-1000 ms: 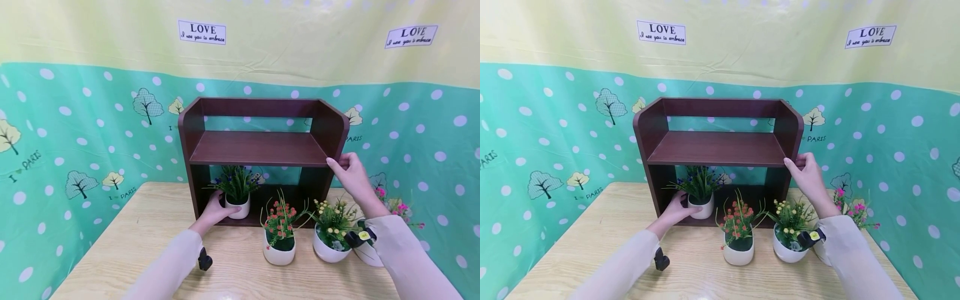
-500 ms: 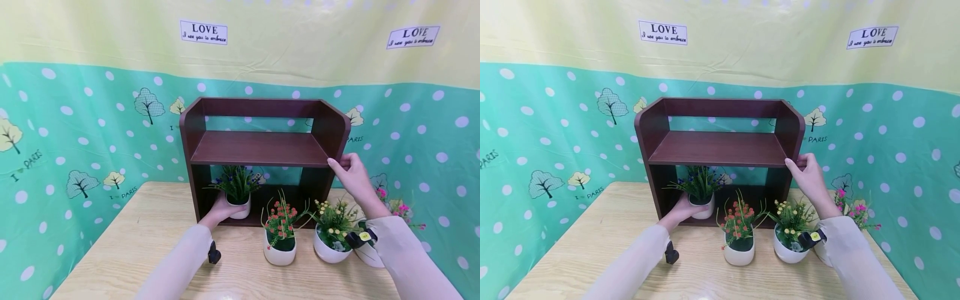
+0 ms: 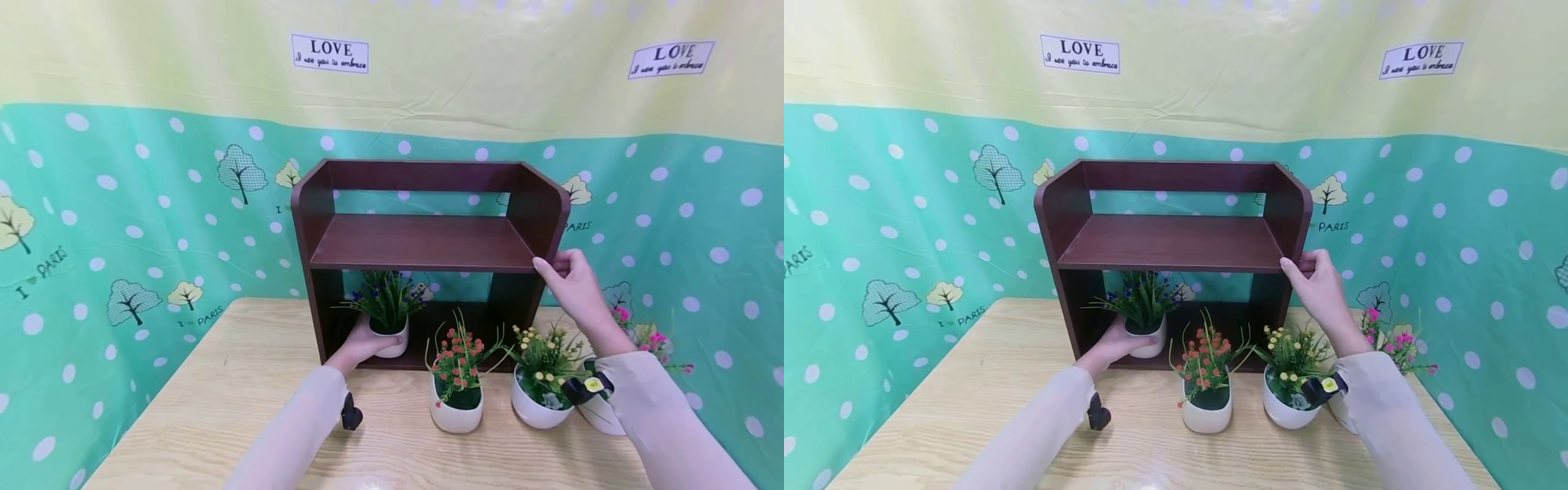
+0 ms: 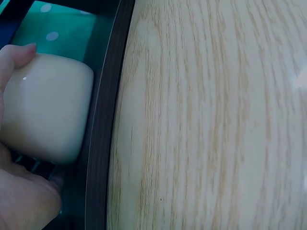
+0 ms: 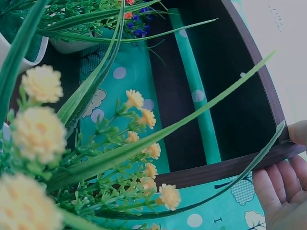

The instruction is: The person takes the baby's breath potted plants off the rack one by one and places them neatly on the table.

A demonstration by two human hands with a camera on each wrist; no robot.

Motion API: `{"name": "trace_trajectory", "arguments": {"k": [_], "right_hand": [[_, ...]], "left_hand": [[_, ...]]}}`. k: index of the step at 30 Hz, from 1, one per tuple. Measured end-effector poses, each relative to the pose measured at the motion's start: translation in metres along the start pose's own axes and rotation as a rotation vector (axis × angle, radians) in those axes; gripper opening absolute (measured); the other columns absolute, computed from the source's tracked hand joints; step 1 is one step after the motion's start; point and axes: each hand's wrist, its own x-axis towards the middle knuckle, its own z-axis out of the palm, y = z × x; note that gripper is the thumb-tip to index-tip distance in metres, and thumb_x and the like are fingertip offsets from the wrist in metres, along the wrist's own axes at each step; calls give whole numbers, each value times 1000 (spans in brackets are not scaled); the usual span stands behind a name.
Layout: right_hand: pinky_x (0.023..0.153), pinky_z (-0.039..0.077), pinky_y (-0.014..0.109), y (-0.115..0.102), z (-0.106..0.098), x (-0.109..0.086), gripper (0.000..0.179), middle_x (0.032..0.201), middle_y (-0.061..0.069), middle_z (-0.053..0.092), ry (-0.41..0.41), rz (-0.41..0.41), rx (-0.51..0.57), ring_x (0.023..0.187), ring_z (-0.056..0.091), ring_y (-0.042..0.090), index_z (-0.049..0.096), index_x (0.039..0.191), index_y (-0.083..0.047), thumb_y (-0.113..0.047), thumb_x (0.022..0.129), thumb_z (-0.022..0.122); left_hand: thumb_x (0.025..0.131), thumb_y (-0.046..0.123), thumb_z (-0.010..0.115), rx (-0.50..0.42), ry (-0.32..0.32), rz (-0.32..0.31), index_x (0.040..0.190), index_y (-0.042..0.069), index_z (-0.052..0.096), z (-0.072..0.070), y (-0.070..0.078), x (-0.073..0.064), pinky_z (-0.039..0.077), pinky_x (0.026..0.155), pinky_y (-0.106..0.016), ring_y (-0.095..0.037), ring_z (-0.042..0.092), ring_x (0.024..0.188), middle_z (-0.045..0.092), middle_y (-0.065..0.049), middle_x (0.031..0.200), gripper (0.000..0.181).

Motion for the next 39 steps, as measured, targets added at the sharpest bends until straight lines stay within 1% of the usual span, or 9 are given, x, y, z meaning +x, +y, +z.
{"name": "trace_trajectory", "arguments": {"k": [7, 12, 16, 28, 30, 31, 37, 38, 39], "right_hand": [[69, 43, 20, 1, 1, 1, 63, 117, 21, 51, 14, -7, 1, 96, 49, 24, 40, 129, 9, -46, 102, 53], [68, 43, 20, 1, 1, 0, 62, 117, 20, 51, 10, -7, 0, 96, 49, 23, 40, 129, 8, -46, 102, 53], [68, 43, 20, 1, 1, 1, 63, 117, 20, 51, 8, -7, -4, 96, 49, 24, 40, 130, 8, -46, 102, 53], [68, 43, 20, 0, 0, 1, 63, 117, 20, 50, -1, -8, -3, 96, 48, 25, 39, 130, 8, -46, 102, 53], [68, 44, 20, 0, 0, 0, 63, 117, 20, 50, 0, -9, -3, 96, 48, 25, 39, 130, 8, -46, 102, 53], [68, 44, 21, 0, 0, 0, 63, 117, 20, 50, -1, -9, -2, 96, 48, 25, 39, 130, 8, -47, 102, 53], [68, 44, 19, 1, 0, 0, 62, 117, 21, 50, -1, -11, -4, 96, 48, 25, 39, 130, 8, -46, 102, 53], [68, 44, 19, 1, 0, 0, 62, 117, 21, 50, 0, -12, -4, 96, 48, 24, 39, 130, 8, -46, 102, 53], [68, 44, 19, 1, 0, 1, 62, 117, 21, 50, 0, -13, -3, 96, 48, 24, 39, 130, 8, -45, 102, 53]], "left_hand": [[71, 22, 90, 54, 30, -66, 144, 13, 43, -1, -2, 0, 38, 108, -49, -27, 49, 128, 53, -8, 138, 87], [69, 24, 91, 78, 53, -78, 144, 14, 44, 0, -1, -2, 41, 107, -47, -27, 50, 127, 54, -8, 137, 89], [70, 26, 91, 89, 72, -69, 144, 15, 43, -1, 0, -3, 41, 106, -48, -27, 51, 127, 54, -7, 137, 89], [70, 21, 91, 70, 70, -46, 144, 16, 43, 0, 11, -9, 41, 106, -47, -25, 52, 126, 54, -7, 137, 89], [70, 23, 91, 69, 70, -51, 144, 16, 42, 0, 14, -11, 41, 106, -48, -26, 52, 126, 54, -7, 138, 89], [71, 21, 91, 67, 72, -54, 144, 15, 43, 0, 20, -14, 42, 106, -49, -27, 52, 126, 54, -8, 137, 88], [72, 28, 91, 97, 79, -87, 146, 13, 41, 1, 25, -21, 42, 105, -48, -26, 52, 126, 54, -9, 138, 90], [71, 31, 91, 101, 80, -96, 146, 15, 41, 1, 22, -22, 42, 105, -46, -25, 52, 126, 54, -8, 139, 92], [71, 32, 91, 107, 82, -102, 146, 15, 41, 1, 23, -24, 42, 105, -46, -25, 52, 126, 54, -8, 139, 92]]}}
